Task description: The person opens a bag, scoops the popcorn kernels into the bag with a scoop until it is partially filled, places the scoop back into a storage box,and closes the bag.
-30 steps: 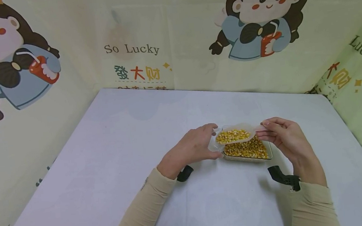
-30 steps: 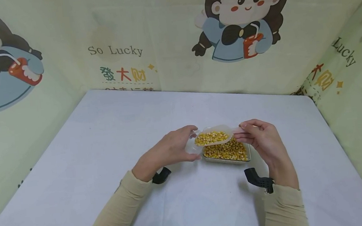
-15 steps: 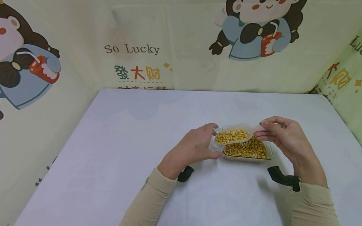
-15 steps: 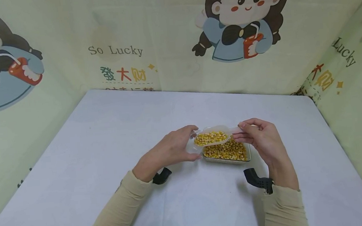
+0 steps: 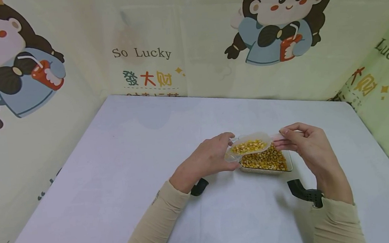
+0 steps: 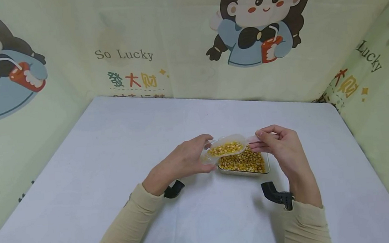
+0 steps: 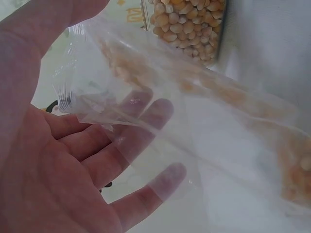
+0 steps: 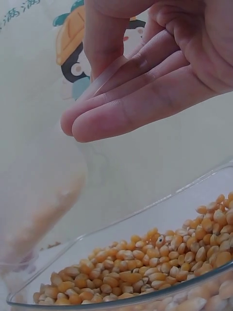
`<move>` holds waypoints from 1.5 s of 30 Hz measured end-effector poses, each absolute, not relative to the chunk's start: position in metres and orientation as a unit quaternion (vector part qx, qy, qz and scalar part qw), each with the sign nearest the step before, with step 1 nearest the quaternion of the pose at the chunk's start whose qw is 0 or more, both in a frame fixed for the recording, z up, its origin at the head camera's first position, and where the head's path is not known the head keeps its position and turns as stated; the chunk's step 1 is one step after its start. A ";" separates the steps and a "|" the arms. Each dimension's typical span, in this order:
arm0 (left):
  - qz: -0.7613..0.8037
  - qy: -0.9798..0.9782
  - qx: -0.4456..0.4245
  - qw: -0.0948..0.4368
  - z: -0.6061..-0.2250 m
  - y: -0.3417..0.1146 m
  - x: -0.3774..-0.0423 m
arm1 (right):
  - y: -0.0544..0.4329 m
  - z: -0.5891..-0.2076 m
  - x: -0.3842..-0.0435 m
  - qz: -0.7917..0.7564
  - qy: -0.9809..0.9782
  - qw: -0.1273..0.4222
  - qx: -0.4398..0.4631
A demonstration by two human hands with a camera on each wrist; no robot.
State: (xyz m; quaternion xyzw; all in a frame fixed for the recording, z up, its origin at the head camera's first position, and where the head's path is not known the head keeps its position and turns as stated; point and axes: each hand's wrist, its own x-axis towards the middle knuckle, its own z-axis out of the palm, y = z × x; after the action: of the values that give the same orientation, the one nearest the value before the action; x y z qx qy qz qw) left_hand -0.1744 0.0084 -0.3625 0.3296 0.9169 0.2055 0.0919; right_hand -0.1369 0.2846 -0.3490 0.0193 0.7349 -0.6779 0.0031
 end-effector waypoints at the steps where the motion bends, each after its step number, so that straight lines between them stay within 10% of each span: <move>1: 0.205 0.917 0.330 0.092 -0.363 0.009 -0.174 | 0.284 -0.348 -0.137 -0.674 0.738 0.001 0.019; 45: 0.312 0.890 0.301 0.143 -0.372 0.011 -0.174 | 0.306 -0.341 -0.123 -0.672 0.740 -0.027 0.013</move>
State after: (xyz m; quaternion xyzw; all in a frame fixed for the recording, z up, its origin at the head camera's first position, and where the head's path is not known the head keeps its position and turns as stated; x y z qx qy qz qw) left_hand -0.1740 0.0107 -0.3724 0.3014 0.8898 0.3116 0.1428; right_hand -0.1230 0.3065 -0.3413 0.0126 0.7398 -0.6722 -0.0267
